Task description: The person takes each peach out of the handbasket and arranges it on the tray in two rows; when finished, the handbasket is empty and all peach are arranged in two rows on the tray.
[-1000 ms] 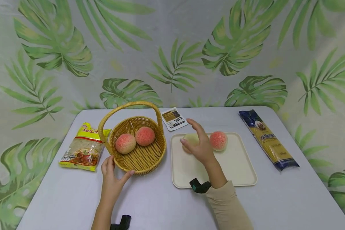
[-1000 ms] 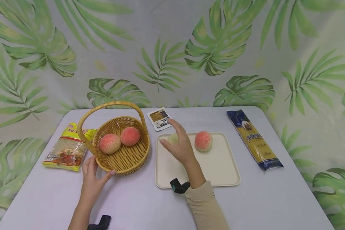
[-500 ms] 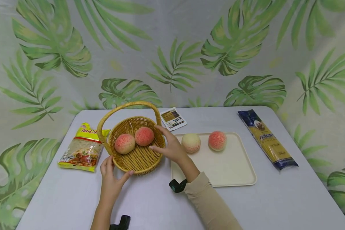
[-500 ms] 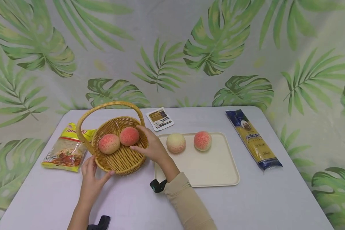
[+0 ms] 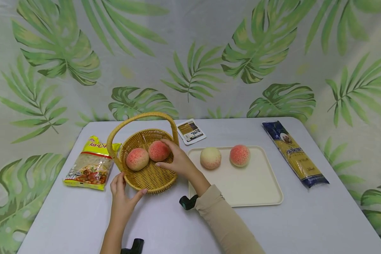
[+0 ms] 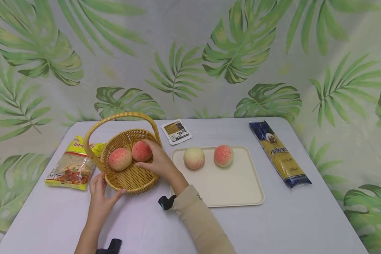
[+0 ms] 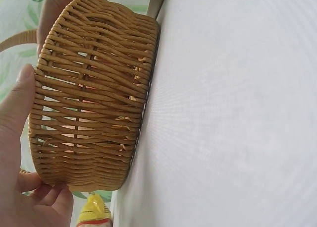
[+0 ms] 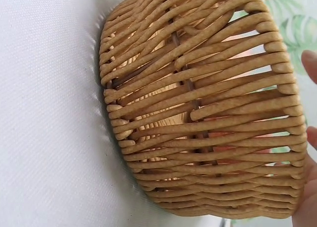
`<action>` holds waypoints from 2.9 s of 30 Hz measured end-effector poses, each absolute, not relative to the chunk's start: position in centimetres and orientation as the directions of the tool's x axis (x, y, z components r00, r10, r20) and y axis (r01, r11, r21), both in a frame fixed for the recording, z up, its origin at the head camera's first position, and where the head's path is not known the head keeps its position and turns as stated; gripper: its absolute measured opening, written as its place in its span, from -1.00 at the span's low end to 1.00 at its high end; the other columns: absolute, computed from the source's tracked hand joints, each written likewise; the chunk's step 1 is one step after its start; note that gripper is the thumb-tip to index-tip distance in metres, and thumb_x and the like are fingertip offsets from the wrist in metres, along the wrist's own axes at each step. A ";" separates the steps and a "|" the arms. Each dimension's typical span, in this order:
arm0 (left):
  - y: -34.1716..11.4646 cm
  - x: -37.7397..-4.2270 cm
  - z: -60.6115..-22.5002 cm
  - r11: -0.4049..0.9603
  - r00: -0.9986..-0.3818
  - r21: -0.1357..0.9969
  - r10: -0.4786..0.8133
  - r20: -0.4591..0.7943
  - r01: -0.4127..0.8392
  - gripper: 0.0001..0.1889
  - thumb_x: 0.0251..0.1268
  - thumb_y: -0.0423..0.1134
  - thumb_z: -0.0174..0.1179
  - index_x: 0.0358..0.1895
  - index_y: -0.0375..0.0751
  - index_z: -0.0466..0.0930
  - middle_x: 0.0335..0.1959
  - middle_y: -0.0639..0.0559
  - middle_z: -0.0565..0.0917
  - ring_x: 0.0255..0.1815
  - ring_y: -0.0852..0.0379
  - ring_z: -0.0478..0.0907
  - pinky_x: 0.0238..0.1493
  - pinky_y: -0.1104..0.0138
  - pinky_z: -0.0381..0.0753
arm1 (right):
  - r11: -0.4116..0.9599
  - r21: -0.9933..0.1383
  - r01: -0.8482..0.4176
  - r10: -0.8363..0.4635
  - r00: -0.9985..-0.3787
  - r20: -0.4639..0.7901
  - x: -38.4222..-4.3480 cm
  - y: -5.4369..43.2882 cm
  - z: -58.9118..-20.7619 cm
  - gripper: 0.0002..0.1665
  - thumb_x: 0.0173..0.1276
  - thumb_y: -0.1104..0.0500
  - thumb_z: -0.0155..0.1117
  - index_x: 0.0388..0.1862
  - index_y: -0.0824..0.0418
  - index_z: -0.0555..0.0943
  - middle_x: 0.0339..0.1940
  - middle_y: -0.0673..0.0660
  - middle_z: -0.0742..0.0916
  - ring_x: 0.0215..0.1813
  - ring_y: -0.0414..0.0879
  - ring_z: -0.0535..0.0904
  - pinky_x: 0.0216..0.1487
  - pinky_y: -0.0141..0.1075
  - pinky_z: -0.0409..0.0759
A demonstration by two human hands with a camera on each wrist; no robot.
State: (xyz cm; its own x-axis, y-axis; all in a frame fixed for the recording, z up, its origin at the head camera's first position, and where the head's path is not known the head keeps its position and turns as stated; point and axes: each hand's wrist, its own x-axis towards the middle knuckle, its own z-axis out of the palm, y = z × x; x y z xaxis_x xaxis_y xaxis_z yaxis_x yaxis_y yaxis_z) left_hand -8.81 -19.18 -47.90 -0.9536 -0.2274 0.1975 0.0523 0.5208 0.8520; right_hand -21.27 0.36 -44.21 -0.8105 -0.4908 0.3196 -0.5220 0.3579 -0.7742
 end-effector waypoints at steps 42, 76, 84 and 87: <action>-19.3 -8.9 -48.2 0.507 -0.956 0.861 -0.228 0.186 0.047 -0.01 -0.16 -0.17 0.43 0.33 -0.33 -0.02 0.23 -0.19 -0.03 0.29 -0.05 0.05 0.28 0.24 0.14 | 0.551 -0.782 -0.291 -0.483 -0.875 -0.014 -24.3 -3.1 -44.2 -0.24 0.10 0.25 0.35 0.29 0.06 0.30 0.32 0.12 0.25 0.31 -0.06 0.15 0.28 -0.23 0.22; -19.4 -8.9 -48.0 0.497 -0.956 0.866 -0.220 0.193 0.060 -0.02 -0.16 -0.20 0.43 0.33 -0.35 -0.02 0.23 -0.20 -0.03 0.28 -0.07 0.06 0.30 0.26 0.12 | 0.433 -0.829 -0.354 -0.402 -0.899 0.174 -21.5 -1.8 -43.6 -0.25 -0.06 0.04 0.43 0.18 -0.13 0.40 0.08 0.17 0.35 -0.01 0.00 0.40 -0.02 -0.15 0.50; -19.2 -8.8 -48.0 0.495 -0.956 0.866 -0.214 0.201 0.072 -0.03 -0.15 -0.21 0.43 0.32 -0.38 -0.02 0.21 -0.23 -0.02 0.27 -0.12 0.06 0.29 0.17 0.13 | 0.271 -0.864 -0.424 -0.412 -0.863 0.294 -19.7 0.6 -43.0 -0.31 -0.07 0.07 0.41 0.12 -0.08 0.44 0.12 0.02 0.35 0.05 -0.08 0.38 0.01 -0.18 0.48; -19.2 -8.8 -48.0 0.493 -0.954 0.866 -0.213 0.210 0.081 -0.04 -0.15 -0.22 0.43 0.32 -0.38 0.00 0.21 -0.23 -0.01 0.27 -0.12 0.06 0.29 0.16 0.13 | 0.217 -0.863 -0.456 -0.411 -0.844 0.343 -18.2 2.2 -41.0 -0.31 -0.05 0.20 0.40 0.14 0.09 0.43 0.15 0.10 0.37 0.11 -0.02 0.36 0.06 -0.13 0.46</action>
